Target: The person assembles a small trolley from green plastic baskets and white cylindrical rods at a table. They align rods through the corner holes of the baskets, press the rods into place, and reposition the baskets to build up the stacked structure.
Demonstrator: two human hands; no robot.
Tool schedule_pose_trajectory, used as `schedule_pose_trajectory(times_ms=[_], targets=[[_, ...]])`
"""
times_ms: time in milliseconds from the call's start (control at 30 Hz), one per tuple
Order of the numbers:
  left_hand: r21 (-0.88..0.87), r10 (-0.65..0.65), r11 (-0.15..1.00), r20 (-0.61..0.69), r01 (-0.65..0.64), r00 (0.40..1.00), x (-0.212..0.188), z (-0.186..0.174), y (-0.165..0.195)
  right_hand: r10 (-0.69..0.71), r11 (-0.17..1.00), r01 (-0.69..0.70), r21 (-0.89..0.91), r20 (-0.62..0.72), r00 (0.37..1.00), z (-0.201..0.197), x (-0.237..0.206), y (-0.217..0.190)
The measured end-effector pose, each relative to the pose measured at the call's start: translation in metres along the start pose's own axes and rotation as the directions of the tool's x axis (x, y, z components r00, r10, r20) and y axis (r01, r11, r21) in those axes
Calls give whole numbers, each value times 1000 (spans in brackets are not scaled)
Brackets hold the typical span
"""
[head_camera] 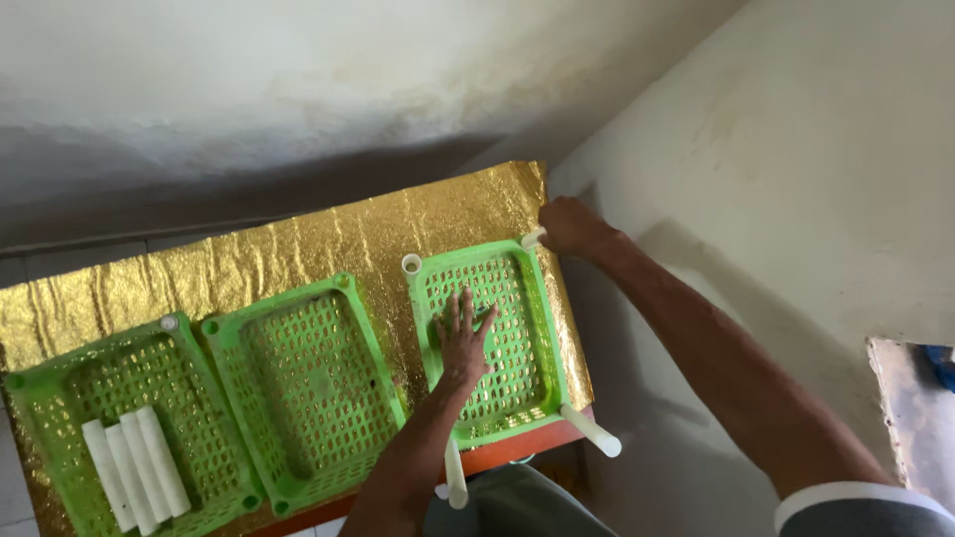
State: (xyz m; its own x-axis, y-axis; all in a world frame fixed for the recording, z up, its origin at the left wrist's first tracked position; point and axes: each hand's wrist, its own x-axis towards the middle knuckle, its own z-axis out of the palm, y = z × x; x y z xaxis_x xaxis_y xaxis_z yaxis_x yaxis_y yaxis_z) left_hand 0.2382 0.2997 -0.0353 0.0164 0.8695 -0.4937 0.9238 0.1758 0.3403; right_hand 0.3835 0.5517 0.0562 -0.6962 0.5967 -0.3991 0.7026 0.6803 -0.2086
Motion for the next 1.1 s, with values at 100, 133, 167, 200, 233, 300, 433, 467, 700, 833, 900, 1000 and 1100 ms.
schedule_pose_trajectory(times_ms=[100, 133, 167, 200, 233, 300, 433, 467, 700, 833, 900, 1000, 1100], targets=[[21, -8, 1000, -1, 8, 1000, 1, -2, 0, -35, 998, 38, -51, 53, 998, -7, -12, -5], [10, -3, 1000, -1, 3, 1000, 0, -3, 0, -31, 998, 36, -60, 75, 997, -8, -14, -7], [2, 1, 1000, -9, -1, 1000, 1, -1, -1, -29, 997, 36, -73, 89, 996, -9, -15, -9], [-8, 5, 1000, -20, -5, 1000, 1, -1, -1, -48, 996, 50, -67, 31, 998, -9, -14, -10], [10, 14, 1000, -30, -14, 999, 1, 0, -2, -62, 997, 61, -55, -21, 998, -9, -10, -11], [33, 27, 999, -38, -26, 999, 0, 3, -2, 127, 981, -152, 123, 192, 973, -8, 3, -10], [-3, 15, 1000, -74, -15, 997, -2, 8, -3, 305, 693, -675, 252, 746, 592, -10, 38, 1], [-8, 22, 1000, -98, -23, 995, -2, 9, -3, 299, 667, -698, 260, 765, 571, -10, 45, 5], [-68, 1, 998, -69, -5, 998, 1, 0, -1, 295, 799, -573, 179, 714, 635, -13, 41, 7], [-61, 7, 998, -73, -11, 997, 0, -3, -1, 269, 955, -293, -41, 535, 801, -9, 30, -6], [-75, -8, 997, -59, 4, 998, 0, -2, -1, 248, 968, -229, -99, 479, 842, -7, 29, -13], [-43, 7, 999, -94, -11, 996, 3, -1, -1, 252, 966, -193, -175, 448, 857, -6, 29, -21], [-72, -4, 997, -94, -3, 996, 3, 1, -3, 216, 964, -115, -238, 458, 862, -8, 29, -26]])
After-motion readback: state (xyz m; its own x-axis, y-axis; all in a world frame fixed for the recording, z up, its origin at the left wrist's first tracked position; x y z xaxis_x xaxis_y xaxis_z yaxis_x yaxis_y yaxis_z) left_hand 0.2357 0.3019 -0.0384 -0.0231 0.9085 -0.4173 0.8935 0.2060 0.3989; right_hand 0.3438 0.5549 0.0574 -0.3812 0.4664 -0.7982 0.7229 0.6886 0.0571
